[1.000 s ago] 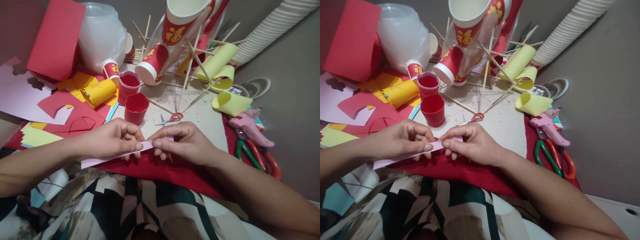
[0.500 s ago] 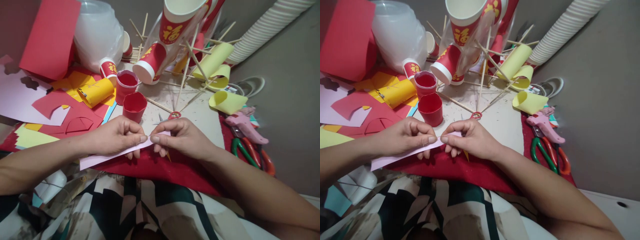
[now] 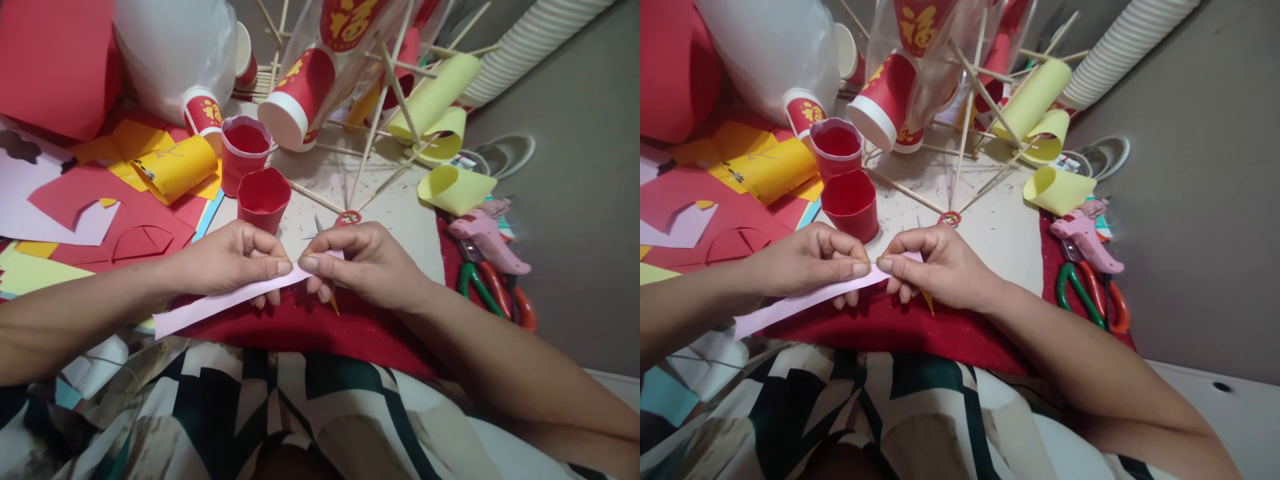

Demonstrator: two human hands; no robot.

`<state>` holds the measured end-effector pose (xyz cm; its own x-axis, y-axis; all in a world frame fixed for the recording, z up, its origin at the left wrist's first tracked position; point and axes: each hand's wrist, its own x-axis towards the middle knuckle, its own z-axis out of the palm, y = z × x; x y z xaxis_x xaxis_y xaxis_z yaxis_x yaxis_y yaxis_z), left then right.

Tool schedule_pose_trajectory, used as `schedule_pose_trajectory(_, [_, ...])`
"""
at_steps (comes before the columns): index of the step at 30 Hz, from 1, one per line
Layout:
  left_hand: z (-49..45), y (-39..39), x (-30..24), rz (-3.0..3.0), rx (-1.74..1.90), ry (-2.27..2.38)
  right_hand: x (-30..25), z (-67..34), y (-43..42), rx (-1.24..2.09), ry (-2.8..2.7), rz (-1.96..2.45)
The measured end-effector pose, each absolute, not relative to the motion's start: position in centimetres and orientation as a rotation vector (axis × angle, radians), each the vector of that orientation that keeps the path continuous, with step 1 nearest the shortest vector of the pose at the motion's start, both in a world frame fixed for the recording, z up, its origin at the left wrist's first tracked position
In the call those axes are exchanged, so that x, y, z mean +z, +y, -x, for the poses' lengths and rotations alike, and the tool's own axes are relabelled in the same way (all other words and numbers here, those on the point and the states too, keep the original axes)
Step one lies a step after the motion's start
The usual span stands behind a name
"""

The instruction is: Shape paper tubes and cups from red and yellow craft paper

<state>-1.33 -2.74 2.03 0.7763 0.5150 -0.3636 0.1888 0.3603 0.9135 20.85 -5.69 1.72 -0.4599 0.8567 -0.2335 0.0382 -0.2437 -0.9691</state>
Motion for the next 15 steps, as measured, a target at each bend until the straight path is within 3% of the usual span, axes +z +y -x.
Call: schedule_pose_trajectory(15, [2.0, -2.5, 1.9, -1.012, 0.209, 0.771, 0.9, -21.6, -4.6, 1.86, -1.252, 1.084])
